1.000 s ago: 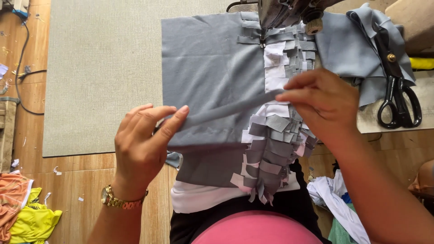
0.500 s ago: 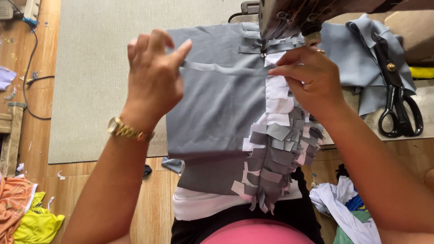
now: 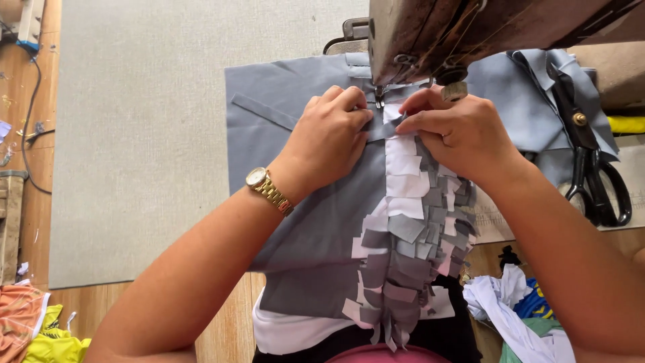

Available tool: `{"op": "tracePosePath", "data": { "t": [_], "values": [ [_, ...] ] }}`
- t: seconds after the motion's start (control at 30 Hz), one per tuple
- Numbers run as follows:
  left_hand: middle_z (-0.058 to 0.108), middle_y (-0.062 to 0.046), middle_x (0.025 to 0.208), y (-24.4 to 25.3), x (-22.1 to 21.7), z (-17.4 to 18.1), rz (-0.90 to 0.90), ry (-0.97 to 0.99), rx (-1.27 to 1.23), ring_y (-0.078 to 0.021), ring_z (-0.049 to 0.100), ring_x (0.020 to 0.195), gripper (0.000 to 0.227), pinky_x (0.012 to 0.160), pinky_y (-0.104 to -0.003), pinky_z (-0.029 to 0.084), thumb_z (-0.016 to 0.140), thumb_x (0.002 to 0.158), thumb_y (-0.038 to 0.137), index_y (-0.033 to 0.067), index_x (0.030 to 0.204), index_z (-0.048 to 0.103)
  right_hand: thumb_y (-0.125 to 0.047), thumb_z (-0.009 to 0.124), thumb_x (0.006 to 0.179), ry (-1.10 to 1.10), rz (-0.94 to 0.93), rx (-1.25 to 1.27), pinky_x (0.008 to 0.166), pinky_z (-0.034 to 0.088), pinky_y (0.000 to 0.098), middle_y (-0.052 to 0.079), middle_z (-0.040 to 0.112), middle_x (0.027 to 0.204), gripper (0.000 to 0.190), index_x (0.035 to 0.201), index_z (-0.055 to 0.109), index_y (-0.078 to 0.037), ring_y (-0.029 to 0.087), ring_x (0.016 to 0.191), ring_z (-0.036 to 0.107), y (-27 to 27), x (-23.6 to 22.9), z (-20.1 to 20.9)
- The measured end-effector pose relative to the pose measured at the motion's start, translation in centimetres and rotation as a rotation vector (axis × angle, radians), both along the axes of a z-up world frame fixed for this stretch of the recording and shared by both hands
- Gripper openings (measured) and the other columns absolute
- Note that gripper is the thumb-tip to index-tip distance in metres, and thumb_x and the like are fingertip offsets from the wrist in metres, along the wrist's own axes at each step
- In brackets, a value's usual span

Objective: Sewing multiple small fabric strips onto a larger piece of fabric to create a ruffled or fringed texture, including trimming with scissors.

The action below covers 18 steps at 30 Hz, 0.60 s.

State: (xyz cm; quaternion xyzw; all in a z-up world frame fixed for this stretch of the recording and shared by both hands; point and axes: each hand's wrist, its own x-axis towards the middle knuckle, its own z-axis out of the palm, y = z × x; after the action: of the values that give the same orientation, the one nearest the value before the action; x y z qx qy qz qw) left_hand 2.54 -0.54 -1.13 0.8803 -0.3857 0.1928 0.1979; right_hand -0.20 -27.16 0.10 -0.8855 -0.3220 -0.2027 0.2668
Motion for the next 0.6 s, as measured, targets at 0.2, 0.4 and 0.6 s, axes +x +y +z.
{"op": "tracePosePath", "data": {
  "t": [0.2,0.4,0.6],
  "values": [
    [0.05,-0.003,0.103,-0.2,0.7,-0.2,0.029,0.075,-0.165,-0.0289,0.056,0.095,0.022,0.077,-0.043,0.048,0.082,0.087,0.02,0.0114,0.097,0.065,-0.001,0.074,0.099,0.009,-0.074,0.061,0.088,0.061,0.0404,-0.001,0.078,0.11,0.025,0.099,0.084,-0.024,0.029,0.091,0.073,0.5,-0.5,-0.4],
    [0.049,-0.002,0.101,-0.3,-0.9,0.5,0.002,0.146,-0.154,-0.0299,0.055,0.103,0.033,0.095,-0.043,0.045,0.092,0.081,0.025,0.0172,0.096,0.063,0.012,0.068,0.098,0.109,-0.038,0.242,0.097,0.063,0.0488,0.014,0.078,0.109,0.027,0.104,0.084,-0.01,0.038,0.1,0.075,1.1,-1.3,0.9],
    [0.062,0.008,0.087,0.4,-0.2,0.4,-0.028,0.339,-0.399,-0.0175,0.07,0.089,0.029,0.094,-0.035,0.05,0.087,0.086,0.015,0.0249,0.102,0.065,0.006,0.072,0.097,0.138,0.043,0.325,0.111,0.059,0.0542,0.017,0.078,0.113,0.017,0.107,0.083,-0.004,0.038,0.108,0.077,1.5,-1.7,1.2]
  ]
}}
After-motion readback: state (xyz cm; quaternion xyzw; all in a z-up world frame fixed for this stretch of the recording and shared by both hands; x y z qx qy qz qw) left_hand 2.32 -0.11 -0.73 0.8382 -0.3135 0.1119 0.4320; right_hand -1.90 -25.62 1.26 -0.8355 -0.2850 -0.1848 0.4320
